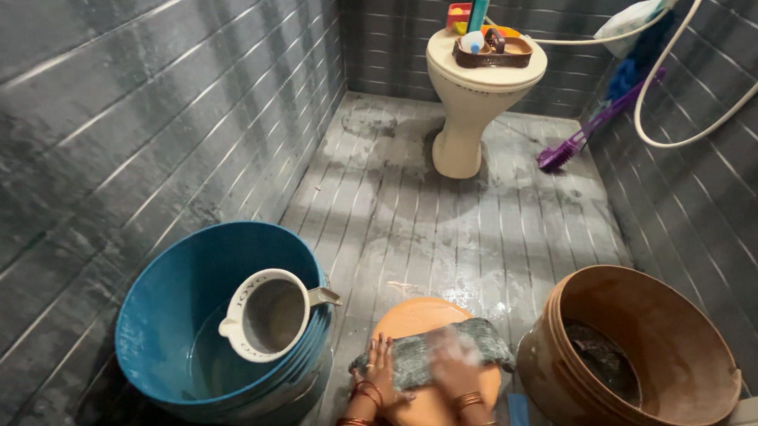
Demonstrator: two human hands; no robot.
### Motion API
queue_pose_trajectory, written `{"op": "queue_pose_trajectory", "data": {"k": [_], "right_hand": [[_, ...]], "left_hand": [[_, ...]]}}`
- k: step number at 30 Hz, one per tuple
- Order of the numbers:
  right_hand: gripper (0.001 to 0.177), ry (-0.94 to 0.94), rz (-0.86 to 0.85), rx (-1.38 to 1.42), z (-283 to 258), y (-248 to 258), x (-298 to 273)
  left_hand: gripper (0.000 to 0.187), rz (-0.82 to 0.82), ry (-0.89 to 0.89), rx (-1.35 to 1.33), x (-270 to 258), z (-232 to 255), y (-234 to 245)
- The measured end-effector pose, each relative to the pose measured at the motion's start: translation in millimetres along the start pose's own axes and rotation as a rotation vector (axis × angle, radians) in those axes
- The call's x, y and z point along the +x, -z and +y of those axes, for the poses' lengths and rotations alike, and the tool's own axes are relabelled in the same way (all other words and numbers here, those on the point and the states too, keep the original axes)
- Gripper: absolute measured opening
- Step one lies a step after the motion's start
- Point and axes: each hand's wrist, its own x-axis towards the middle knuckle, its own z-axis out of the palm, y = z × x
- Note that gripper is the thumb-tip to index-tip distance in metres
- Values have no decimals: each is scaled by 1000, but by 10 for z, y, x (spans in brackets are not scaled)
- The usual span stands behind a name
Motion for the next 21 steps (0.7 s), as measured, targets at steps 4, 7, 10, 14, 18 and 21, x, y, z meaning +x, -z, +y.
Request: {"op": "queue_pose_trajectory", "data": {"k": [4, 7, 10, 14, 18, 21], "right_hand": [[63, -17, 516, 162, 636, 18, 99], [66, -157, 511, 121, 464, 21, 7], [56, -25, 364, 70, -308, 59, -143], [54, 445, 591, 167, -626, 134, -272], [54, 185, 466, 118, 40, 223, -117], [54, -176, 466, 248, 569, 321, -32]], "left_hand": [[142, 48, -19, 21, -20, 22, 19], [136, 2, 21, 35, -34, 64, -11], [133, 13, 9, 78, -15, 100, 3], [130, 53, -25, 175, 5, 123, -34], [129, 73, -133, 314, 33, 52, -19], [127, 101, -167, 349, 17, 32, -47]]}}
